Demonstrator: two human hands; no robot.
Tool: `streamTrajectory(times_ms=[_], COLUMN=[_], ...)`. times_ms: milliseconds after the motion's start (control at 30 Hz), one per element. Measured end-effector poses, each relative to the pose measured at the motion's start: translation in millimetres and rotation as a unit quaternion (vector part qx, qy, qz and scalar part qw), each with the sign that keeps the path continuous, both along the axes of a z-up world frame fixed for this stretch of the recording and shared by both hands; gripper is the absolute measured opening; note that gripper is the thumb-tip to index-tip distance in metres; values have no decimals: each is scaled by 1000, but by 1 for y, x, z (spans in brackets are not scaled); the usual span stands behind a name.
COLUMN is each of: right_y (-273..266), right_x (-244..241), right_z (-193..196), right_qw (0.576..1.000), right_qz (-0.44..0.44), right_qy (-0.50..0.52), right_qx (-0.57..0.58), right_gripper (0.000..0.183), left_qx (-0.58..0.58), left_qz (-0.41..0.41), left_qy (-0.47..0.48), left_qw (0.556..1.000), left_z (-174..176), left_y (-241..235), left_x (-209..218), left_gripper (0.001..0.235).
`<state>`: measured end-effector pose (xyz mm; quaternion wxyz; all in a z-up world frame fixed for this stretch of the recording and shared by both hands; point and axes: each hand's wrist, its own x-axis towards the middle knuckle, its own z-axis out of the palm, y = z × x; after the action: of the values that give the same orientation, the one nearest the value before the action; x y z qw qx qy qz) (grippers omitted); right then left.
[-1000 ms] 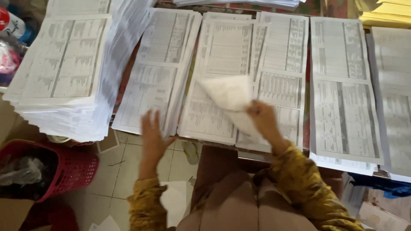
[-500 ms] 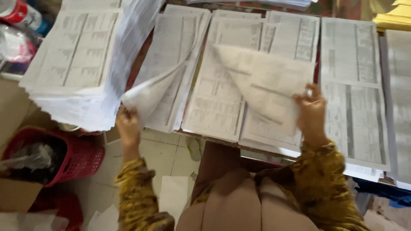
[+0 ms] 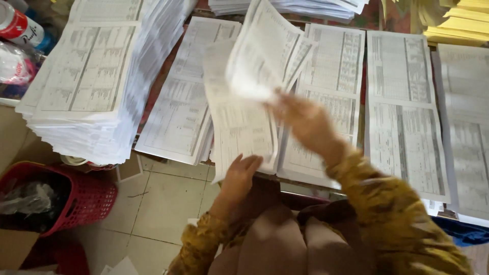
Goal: Folding printed sheets of paper and organizing them into stacks.
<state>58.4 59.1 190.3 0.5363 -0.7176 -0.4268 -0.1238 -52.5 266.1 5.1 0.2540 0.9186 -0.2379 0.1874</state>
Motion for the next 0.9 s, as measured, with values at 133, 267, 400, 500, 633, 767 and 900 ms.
streamTrajectory(times_ms=[133, 267, 400, 500, 633, 767, 900], right_y=[49, 80, 88, 89, 101, 107, 107], right_x=[-23, -73, -99, -103, -127, -147, -132], right_z=[-98, -144, -158, -162, -148, -156, -155], right_qw=[841, 907, 908, 914, 913, 913, 921], right_qz=[-86, 10, -13, -10, -59, -59, -64], right_qy=[-457, -306, -272, -232, -224, -206, -169], right_qx=[-276, -288, -319, -333, -336, -348, -345], right_gripper=[48, 49, 51, 54, 44, 42, 49], left_qx=[28, -41, -545, -832, -819, -784, -746], left_qz=[47, 252, 398, 257, 253, 244, 242], left_qy=[-13, -93, 133, 223, 226, 225, 221], left_qw=[998, 962, 726, 438, 463, 524, 580], left_z=[-22, -86, -26, 6, -2, -14, -22], left_y=[2, 19, 14, 10, 3, -4, -12], left_x=[-42, -66, -89, -74, -76, -76, -85], left_gripper=[61, 42, 78, 41, 42, 43, 44])
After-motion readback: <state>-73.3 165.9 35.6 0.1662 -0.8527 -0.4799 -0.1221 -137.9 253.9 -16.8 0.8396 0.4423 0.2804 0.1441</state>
